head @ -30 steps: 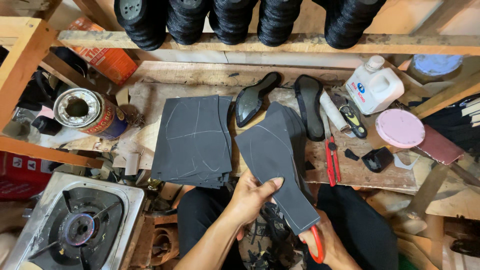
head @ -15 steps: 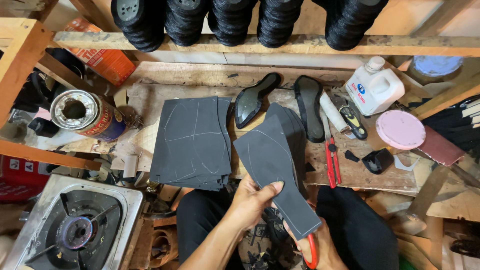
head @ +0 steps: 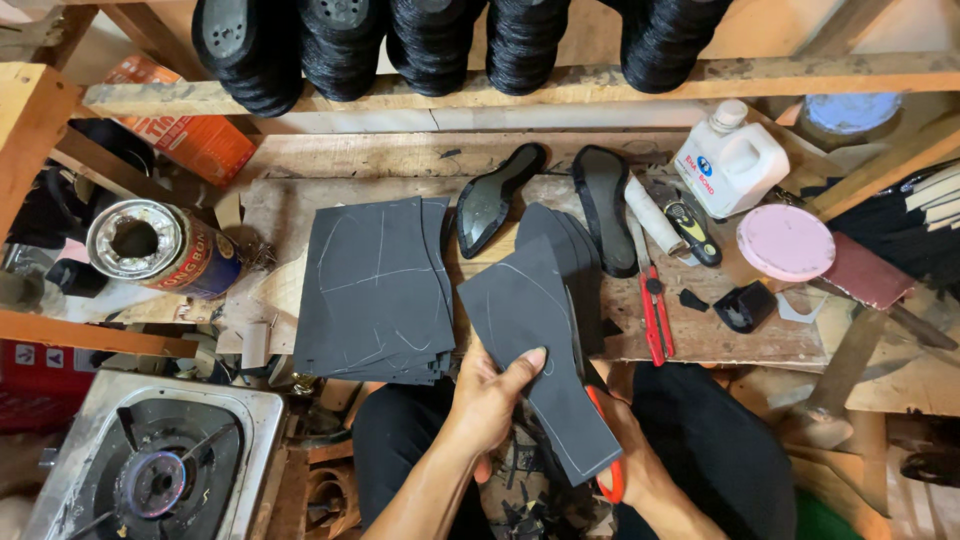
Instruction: The person cuts black insole material into shoe shapes using red-handled scissors, following a white outline. After cutting, the person stacks the finished insoles and compares them to existing insoles on a shelf.
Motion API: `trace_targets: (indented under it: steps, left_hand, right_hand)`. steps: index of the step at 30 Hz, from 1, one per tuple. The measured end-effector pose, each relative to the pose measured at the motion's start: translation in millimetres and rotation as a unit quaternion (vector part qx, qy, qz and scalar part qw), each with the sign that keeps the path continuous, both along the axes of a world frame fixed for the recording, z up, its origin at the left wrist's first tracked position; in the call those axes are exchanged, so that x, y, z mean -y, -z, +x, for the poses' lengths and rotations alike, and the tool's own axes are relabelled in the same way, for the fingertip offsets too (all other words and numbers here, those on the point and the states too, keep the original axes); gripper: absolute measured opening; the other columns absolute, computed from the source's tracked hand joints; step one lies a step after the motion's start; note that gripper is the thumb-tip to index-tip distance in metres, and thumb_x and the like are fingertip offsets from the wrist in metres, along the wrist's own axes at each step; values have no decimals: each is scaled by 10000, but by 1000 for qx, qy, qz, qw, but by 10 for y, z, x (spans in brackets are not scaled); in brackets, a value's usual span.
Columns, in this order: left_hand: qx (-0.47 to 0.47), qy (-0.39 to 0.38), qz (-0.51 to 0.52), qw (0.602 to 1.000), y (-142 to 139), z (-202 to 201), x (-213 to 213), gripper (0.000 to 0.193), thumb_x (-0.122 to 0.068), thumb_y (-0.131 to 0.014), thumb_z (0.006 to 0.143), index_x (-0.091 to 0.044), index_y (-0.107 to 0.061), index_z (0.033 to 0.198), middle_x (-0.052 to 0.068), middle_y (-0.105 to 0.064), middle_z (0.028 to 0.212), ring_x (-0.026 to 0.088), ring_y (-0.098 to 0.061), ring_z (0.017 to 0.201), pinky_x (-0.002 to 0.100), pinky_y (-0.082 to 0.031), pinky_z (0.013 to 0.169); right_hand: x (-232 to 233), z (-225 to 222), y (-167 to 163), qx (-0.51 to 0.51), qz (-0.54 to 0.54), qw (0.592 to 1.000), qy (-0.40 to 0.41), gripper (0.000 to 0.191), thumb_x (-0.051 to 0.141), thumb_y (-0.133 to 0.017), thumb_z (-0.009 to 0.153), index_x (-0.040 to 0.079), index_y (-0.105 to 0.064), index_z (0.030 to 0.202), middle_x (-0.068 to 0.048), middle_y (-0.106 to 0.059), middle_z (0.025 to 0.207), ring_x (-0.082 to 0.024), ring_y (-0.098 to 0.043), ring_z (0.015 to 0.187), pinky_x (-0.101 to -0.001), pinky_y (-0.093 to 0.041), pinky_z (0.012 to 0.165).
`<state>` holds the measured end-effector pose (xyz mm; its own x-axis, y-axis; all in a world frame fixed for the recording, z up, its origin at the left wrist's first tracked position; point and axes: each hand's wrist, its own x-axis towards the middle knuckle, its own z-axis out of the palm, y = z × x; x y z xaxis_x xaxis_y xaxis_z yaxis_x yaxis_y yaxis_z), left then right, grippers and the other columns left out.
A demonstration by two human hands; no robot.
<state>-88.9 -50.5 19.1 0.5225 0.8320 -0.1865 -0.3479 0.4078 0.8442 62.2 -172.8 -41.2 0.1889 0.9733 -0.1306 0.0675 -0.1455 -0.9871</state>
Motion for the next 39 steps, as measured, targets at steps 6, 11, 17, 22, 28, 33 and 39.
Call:
trace_targets:
  steps: [6, 11, 17, 22, 28, 33, 39]
  left_hand:
    - [11, 12, 9, 1000, -120, 7, -175, 513, 27, -659, 894, -36, -496, 1376, 92, -653, 1181, 170, -643, 1059, 325, -539, 930]
    - [32, 28, 9, 999, -174, 21, -263, 550, 39, -667, 882, -26, -490, 1399, 93, -648, 1196, 182, -637, 1074, 338, -545, 926]
    - [20, -28, 32, 999, -274, 24, -302, 573, -24, -667, 900, -31, -461, 1435, 99, -640, 1239, 187, -636, 1097, 337, -551, 923]
    - [-24, -23, 65, 997, -335, 41, -196, 582, -32, -677, 893, -19, -453, 1430, 131, -648, 1240, 200, -647, 1100, 336, -550, 941]
    - [-22, -6, 46, 999, -350, -54, -152, 524, -38, -672, 903, -13, -497, 1396, 116, -660, 1207, 183, -643, 1082, 322, -541, 934]
    - [-25, 13, 36, 999, -366, -133, -153, 514, -28, -676, 888, -22, -510, 1376, 109, -666, 1160, 184, -653, 1044, 335, -555, 897]
    - [-20, 23, 33, 999, -366, -149, -125, 509, -29, -678, 888, -15, -517, 1371, 104, -664, 1173, 177, -651, 1058, 336, -553, 915]
  right_hand:
    - [-125, -7, -135, -162, -55, 983, 69, 230, 275, -607, 912, 69, -663, 998, 0, -618, 752, -92, -555, 652, -288, -473, 558]
    - [-59, 132, -158, 22, -74, 997, 8, 262, 260, -635, 926, 14, -621, 837, -53, -597, 569, -140, -576, 458, -309, -469, 435]
    - [-70, 111, -302, 77, -125, 989, -14, 212, 226, -579, 904, 20, -614, 871, -93, -611, 581, -215, -610, 421, -353, -504, 423]
    - [-154, 101, -515, 235, 186, 952, -65, 260, 233, -530, 963, 15, -632, 1064, -153, -662, 998, -309, -683, 829, -393, -548, 684]
    - [-86, 73, -617, 126, 59, 987, -76, 197, 239, -559, 956, 64, -630, 1012, -82, -643, 821, -227, -640, 666, -352, -512, 598]
    - [-1, 94, -688, 38, -165, 985, -22, 256, 246, -677, 857, 7, -638, 775, -24, -541, 524, -136, -533, 424, -312, -437, 412]
    - [-13, 112, -774, 73, -161, 984, -29, 259, 262, -685, 845, 16, -668, 769, -34, -599, 549, -153, -552, 451, -327, -452, 442]
